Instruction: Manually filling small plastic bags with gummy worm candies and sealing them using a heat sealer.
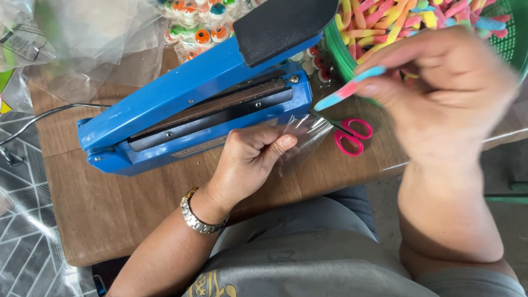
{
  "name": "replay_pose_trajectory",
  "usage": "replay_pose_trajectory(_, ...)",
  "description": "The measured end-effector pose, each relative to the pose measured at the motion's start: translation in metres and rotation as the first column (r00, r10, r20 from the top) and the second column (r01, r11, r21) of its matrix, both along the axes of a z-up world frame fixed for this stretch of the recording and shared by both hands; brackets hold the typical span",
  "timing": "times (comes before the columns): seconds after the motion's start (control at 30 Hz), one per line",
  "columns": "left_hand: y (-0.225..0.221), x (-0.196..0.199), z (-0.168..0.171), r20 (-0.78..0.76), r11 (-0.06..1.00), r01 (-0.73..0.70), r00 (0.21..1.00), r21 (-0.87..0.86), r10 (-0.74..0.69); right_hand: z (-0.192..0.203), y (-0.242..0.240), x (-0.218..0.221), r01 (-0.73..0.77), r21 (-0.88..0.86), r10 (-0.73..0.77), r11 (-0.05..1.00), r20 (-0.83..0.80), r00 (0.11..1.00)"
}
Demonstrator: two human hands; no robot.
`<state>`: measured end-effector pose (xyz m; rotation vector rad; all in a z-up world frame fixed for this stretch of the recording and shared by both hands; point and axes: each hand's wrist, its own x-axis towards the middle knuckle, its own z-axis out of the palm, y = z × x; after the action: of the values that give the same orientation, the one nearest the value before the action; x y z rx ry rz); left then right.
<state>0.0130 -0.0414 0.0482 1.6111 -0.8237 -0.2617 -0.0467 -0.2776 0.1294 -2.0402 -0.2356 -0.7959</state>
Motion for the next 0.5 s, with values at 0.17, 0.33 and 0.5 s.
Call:
replay_pose_trajectory(0.17, 0.001, 0.003, -0.002, 0.055, 1.0, -0.024, 0.998, 0.008, 0.023, 0.004, 0.031, 0.009, -0.135, -0.005, 0.133, 0.991, -0.141, 0.981)
replay_pose_trajectory(0.33, 0.0, 0.001, -0.003, 0.132, 0.999, -0.041, 0.99, -0.021, 0.044, 0.004, 0.026, 0.008, -0.096, -0.101, 0.08, 0.99, -0.15, 0.986)
replay_pose_trajectory(0.5, 0.0, -0.001, 0.0, 0.116, 0.995, -0.082, 0.989, -0.062, 0.089, 0.001, 0.031, 0.009, -0.253, -0.232, 0.218, 0.939, -0.164, 0.962)
